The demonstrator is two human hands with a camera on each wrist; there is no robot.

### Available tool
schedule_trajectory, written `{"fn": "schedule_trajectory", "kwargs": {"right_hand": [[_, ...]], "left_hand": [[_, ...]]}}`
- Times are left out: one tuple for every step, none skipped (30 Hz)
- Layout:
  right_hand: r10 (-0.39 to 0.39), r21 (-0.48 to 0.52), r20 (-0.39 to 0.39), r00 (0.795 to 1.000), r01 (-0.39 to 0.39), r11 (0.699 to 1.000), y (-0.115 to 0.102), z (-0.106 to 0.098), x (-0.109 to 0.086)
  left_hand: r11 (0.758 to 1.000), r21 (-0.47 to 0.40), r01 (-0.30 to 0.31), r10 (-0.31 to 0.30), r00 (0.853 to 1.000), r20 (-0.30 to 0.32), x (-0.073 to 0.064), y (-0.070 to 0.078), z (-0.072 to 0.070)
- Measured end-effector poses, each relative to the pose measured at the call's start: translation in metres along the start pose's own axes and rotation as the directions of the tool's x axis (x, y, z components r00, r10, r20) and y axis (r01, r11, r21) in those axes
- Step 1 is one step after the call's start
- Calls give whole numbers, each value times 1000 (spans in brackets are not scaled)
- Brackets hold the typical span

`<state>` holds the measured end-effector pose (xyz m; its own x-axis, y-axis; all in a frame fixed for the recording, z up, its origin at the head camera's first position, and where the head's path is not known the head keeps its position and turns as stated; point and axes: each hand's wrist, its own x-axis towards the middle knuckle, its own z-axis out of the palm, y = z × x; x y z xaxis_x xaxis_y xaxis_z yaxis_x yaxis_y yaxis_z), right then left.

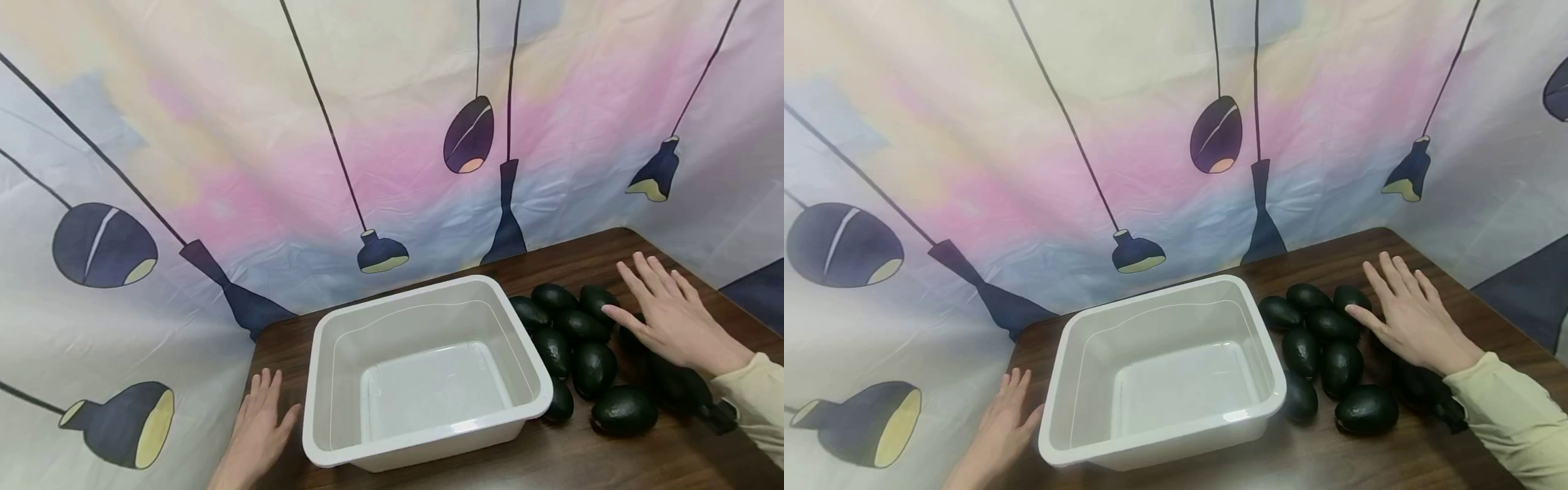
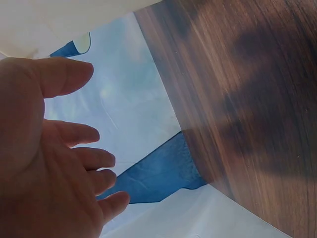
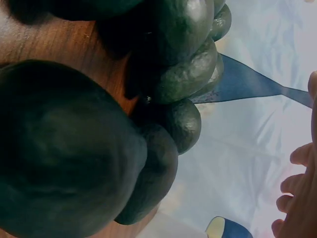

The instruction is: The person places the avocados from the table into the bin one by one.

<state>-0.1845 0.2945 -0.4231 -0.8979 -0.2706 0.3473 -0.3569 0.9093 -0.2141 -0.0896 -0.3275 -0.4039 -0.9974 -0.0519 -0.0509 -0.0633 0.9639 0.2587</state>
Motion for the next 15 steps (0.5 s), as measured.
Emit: {"fn": "schedule_trajectory", "kwargs": {"right_hand": [[-3, 1, 2, 1000, 3, 1000, 0, -1, 1], [-6, 1, 3, 1000, 6, 1000, 0, -2, 3], [-9, -1, 3, 1000, 9, 1000, 0, -3, 4], [-10, 1, 4, 1000, 10, 1000, 0, -4, 6], [-13, 2, 4, 1000, 13, 1000, 0, -4, 7], [-14, 3, 5, 1000, 14, 1000, -1, -5, 8], [-10, 14, 10, 1000, 10, 1000, -1, -5, 8], [-4, 31, 16, 1000, 3, 1000, -3, -5, 8], [7, 43, 20, 1000, -8, 999, -5, -5, 6], [21, 59, 27, 999, -22, 998, -9, -4, 3], [27, 81, 29, 999, -30, 996, -13, -3, -1], [33, 105, 33, 999, -36, 994, -17, -2, -6], [37, 131, 36, 999, -42, 991, -22, 0, -12], [40, 150, 37, 999, -45, 988, -27, 2, -18], [32, 163, 30, 999, -37, 986, -32, 5, -24]], "left_hand": [[1000, -4, 2, -2, 1000, -1, 0, 0, 0], [1000, -8, 2, -2, 1000, -2, 0, -1, 0], [1000, -11, 3, -3, 1000, -4, 0, -2, 0], [1000, -16, 3, -4, 1000, -8, 0, -2, 0], [1000, -19, 0, 0, 1000, -11, -1, -3, 0], [1000, -24, -4, 4, 1000, -21, -1, -3, -1], [999, -52, -7, 5, 999, -42, -3, -2, -3], [996, -89, -4, -1, 998, -59, -5, 1, -5], [990, -137, 18, -26, 998, -61, -8, 5, -9], [979, -202, 34, -49, 996, -73, -14, 11, -12], [960, -276, 45, -76, 992, -103, -20, 19, -14], [932, -358, 53, -110, 984, -140, -26, 28, -16], [894, -445, 48, -142, 973, -181, -33, 38, -16], [859, -510, 50, -179, 962, -208, -40, 48, -15], [818, -574, 27, -205, 947, -248, -46, 58, -13]]}}
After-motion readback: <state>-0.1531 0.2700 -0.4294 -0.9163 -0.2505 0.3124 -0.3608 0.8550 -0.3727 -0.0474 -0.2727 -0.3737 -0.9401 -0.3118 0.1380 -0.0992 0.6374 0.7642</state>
